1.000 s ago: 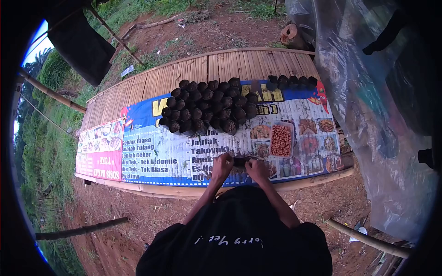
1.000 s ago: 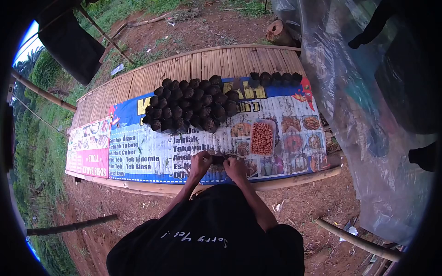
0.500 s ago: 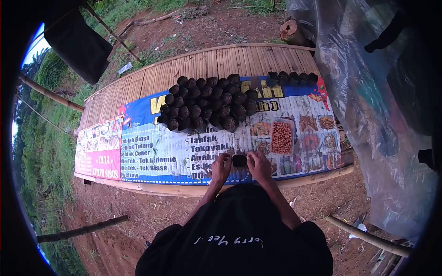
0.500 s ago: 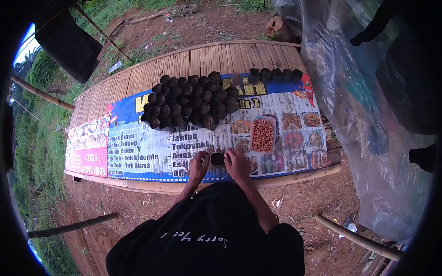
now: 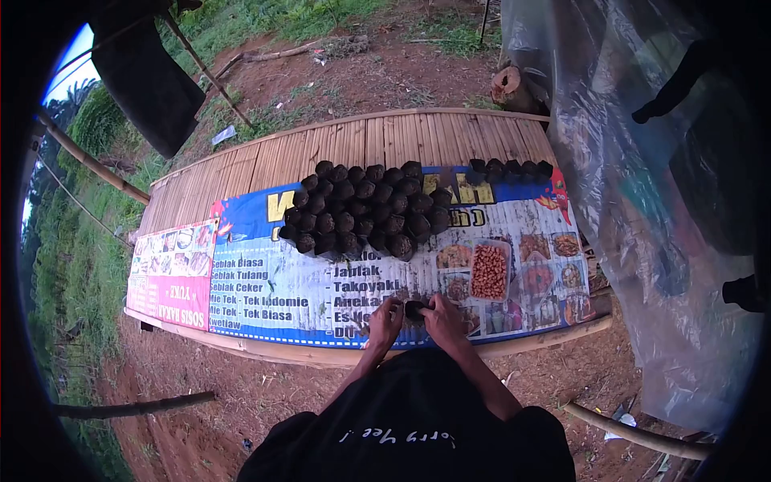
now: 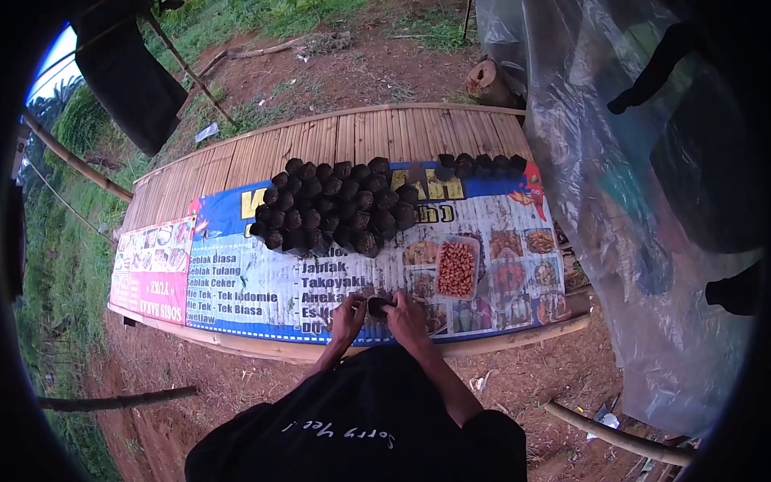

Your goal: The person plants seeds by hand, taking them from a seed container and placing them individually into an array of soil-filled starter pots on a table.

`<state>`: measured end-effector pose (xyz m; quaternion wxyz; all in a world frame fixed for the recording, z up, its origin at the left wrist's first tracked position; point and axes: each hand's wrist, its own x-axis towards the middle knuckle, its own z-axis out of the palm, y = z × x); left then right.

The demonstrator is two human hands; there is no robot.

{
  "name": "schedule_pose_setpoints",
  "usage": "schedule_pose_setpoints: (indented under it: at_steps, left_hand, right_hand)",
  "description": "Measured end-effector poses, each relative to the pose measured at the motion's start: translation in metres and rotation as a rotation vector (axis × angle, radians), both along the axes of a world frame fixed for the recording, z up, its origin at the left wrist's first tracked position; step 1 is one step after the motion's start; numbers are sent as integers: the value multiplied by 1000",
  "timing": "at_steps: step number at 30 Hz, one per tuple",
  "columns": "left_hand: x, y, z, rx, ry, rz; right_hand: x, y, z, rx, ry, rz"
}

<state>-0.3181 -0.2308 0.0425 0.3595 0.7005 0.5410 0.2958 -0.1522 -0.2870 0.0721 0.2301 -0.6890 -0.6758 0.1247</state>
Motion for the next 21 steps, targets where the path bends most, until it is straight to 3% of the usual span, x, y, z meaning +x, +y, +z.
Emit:
schedule_pose_setpoints:
  at_steps: [11, 21]
  left_hand:
    - [-4, -1, -3, -82, 10, 6]
    - [-7, -2, -6, -97, 45, 4]
  right_hand:
    - [0, -4, -20, 39, -100, 35]
    - [4, -6, -23, -40, 22, 2]
